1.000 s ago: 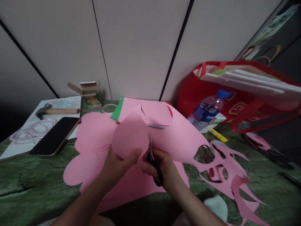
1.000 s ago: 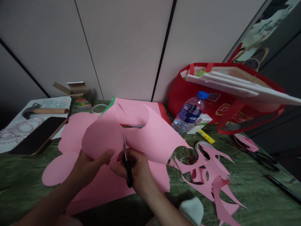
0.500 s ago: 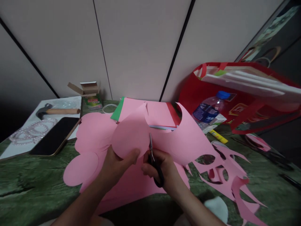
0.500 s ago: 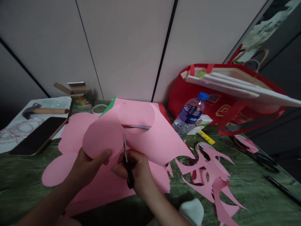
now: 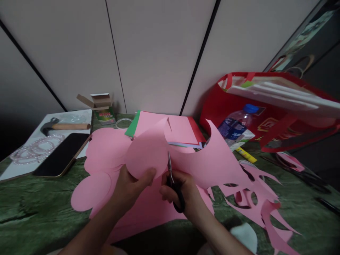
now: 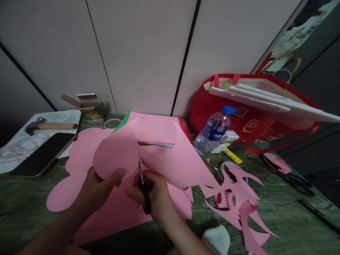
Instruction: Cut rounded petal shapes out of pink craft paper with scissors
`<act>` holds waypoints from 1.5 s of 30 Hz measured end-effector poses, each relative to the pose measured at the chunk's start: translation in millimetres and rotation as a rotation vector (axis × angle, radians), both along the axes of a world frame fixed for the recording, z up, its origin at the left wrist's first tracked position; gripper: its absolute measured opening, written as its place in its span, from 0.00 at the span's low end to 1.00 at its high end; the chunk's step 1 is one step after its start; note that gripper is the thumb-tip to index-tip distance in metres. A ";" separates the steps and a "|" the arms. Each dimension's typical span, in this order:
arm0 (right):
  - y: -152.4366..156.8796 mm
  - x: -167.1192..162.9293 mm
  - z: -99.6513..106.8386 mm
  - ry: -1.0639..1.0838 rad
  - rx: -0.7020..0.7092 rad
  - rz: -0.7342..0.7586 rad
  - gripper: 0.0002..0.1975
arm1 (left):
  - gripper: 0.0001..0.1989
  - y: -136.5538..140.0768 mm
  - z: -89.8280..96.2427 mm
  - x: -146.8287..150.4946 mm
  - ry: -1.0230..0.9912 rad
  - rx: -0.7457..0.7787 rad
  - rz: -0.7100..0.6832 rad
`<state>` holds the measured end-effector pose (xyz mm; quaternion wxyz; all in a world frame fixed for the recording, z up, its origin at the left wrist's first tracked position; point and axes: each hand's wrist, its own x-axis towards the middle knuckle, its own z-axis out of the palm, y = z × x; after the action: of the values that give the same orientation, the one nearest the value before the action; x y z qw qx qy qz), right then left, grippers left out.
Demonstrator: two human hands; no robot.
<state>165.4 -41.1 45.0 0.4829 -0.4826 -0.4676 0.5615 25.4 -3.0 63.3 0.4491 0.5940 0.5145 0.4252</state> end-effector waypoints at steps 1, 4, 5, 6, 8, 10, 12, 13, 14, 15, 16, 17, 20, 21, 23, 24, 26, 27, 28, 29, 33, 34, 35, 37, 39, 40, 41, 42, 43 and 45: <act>-0.1 -0.2 0.2 0.005 -0.005 -0.002 0.14 | 0.12 -0.3 0.2 0.0 0.000 -0.004 0.003; -0.2 -0.4 -0.2 0.023 -0.024 -0.007 0.14 | 0.12 -0.4 0.6 -0.1 -0.008 -0.018 0.004; -0.3 -0.5 -0.8 0.027 -0.024 -0.006 0.14 | 0.13 -0.2 0.5 -0.1 -0.017 -0.018 0.003; -0.3 -0.7 -1.4 0.031 -0.022 -0.001 0.14 | 0.13 0.2 0.4 0.1 -0.029 -0.012 0.006; -0.3 -1.8 -2.1 0.039 -0.020 0.010 0.13 | 0.15 0.9 0.1 0.7 -0.051 0.006 0.020; -0.5 -3.9 -1.6 0.050 -0.043 0.014 0.13 | 0.15 1.2 0.0 1.8 -0.061 0.017 0.045; -1.0 -6.3 -0.4 0.063 -0.078 0.014 0.13 | 0.13 0.4 0.1 3.1 -0.054 0.009 0.071; -1.3 -7.3 -0.1 0.069 -0.091 0.012 0.14 | 0.11 -0.3 0.4 3.7 -0.044 0.000 0.082; -1.5 -8.0 -0.2 0.074 -0.101 0.014 0.14 | 0.11 -1.1 0.9 4.3 -0.032 -0.013 0.090; -1.6 -8.3 -0.8 0.077 -0.103 0.019 0.15 | 0.12 -2.1 1.7 5.0 -0.019 -0.026 0.095; -1.5 -8.1 -1.8 0.078 -0.101 0.026 0.15 | 0.13 -3.1 2.6 5.9 -0.011 -0.036 0.102; -1.1 -7.5 -3.1 0.079 -0.097 0.034 0.15 | 0.13 -4.2 3.7 6.8 -0.009 -0.044 0.111; 2.4 -4.2 -7.3 0.093 -0.054 0.056 0.15 | 0.12 -7.3 6.7 10.7 -0.032 -0.058 0.150; 4.2 -3.1 -8.3 0.101 -0.032 0.060 0.15 | 0.11 -8.2 7.2 12.1 -0.042 -0.062 0.163; 8.3 -1.9 -9.3 0.113 0.011 0.069 0.15 | 0.09 -9.3 7.5 14.7 -0.058 -0.082 0.170; 10.2 -1.8 -9.6 0.116 0.024 0.072 0.14 | 0.08 -9.5 7.1 15.7 -0.068 -0.091 0.169; 13.4 -2.3 -9.9 0.109 0.021 0.073 0.14 | 0.08 -9.2 5.4 16.8 -0.084 -0.100 0.174; 14.6 -2.7 -10.1 0.103 0.015 0.069 0.15 | 0.07 -8.7 4.2 16.9 -0.086 -0.101 0.183; 15.5 -3.1 -10.2 0.098 0.009 0.061 0.15 | 0.07 -8.1 2.6 16.7 -0.083 -0.099 0.197; 16.1 -3.3 -10.4 0.090 0.004 0.056 0.15 | 0.07 -7.4 0.9 16.3 -0.079 -0.098 0.213; 17.7 -3.2 -9.9 0.060 -0.001 0.054 0.16 | 0.14 -4.7 -5.7 13.1 -0.068 -0.102 0.215; 18.0 -3.2 -9.5 0.055 -0.001 0.056 0.16 | 0.15 -4.2 -6.8 12.3 -0.065 -0.104 0.213; 18.1 -3.3 -9.0 0.053 0.002 0.056 0.15 | 0.16 -3.9 -7.4 11.8 -0.060 -0.105 0.219; 18.1 -3.6 -7.8 0.060 0.012 0.052 0.15 | 0.17 -3.9 -7.2 11.4 -0.054 -0.103 0.228; 18.0 -3.8 -6.7 0.069 0.020 0.045 0.15 | 0.18 -4.7 -5.9 12.2 -0.059 -0.099 0.211; 17.9 -3.9 -6.4 0.069 0.023 0.042 0.15 | 0.18 -5.4 -5.0 12.9 -0.066 -0.097 0.212; 17.8 -3.8 -6.2 0.069 0.025 0.040 0.15 | 0.19 -6.1 -4.2 13.7 -0.072 -0.096 0.219; 17.8 -3.6 -6.4 0.067 0.026 0.040 0.15 | 0.19 -6.9 -3.6 14.6 -0.074 -0.098 0.230; 17.9 -3.4 -6.8 0.064 0.027 0.040 0.15 | 0.19 -7.6 -3.2 15.3 -0.072 -0.097 0.249; 18.5 -3.1 -8.5 0.054 0.028 0.043 0.16 | 0.18 -8.5 -3.5 15.9 -0.064 -0.096 0.276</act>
<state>162.3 -22.6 36.4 0.4899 -0.4503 -0.4723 0.5781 41.3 -11.6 59.7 0.4305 0.4815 0.5965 0.4764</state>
